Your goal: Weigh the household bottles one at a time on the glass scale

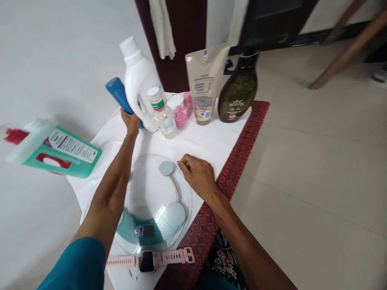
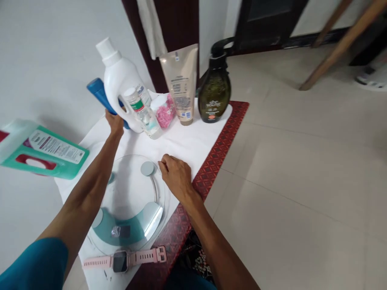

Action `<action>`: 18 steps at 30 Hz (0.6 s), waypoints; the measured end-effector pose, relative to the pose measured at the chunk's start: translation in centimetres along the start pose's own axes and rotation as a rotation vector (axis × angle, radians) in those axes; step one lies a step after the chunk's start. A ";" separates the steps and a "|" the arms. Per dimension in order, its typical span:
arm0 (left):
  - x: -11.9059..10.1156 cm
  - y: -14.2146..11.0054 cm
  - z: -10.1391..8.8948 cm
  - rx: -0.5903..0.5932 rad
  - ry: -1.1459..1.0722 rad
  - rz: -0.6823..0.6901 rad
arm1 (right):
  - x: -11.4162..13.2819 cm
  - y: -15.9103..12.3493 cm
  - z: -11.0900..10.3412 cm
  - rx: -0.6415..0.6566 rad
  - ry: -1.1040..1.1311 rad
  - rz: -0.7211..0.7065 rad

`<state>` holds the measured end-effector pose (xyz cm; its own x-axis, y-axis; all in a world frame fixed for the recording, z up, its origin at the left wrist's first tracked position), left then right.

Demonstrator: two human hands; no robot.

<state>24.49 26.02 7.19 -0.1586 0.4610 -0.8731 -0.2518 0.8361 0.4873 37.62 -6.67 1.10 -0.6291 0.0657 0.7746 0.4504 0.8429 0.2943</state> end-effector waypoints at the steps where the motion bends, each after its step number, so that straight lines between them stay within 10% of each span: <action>1: 0.3 -0.2 0.0 -0.001 0.021 -0.025 | -0.2 0.0 0.1 -0.010 0.016 -0.008; 13: -0.3 -2.3 -7.1 0.320 0.185 -0.120 | -0.8 -0.1 0.1 -0.035 0.071 -0.007; 18: -5.0 -2.5 -18.0 -0.212 0.356 0.365 | -0.6 -0.1 0.0 -0.032 0.071 -0.001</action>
<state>8.73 16.29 10.63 -0.5751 0.5504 -0.6052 -0.3009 0.5456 0.7822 37.96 -6.76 0.63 -0.5833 0.0259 0.8118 0.4704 0.8256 0.3117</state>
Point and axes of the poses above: each hand's wrist, its own y-axis towards the middle knuckle, its own z-axis out of the palm, x = y × z, the point moved 2 cm from there along y, towards the middle knuckle, and after that the axes turned 9 degrees about -x, right-handed, at the moved point
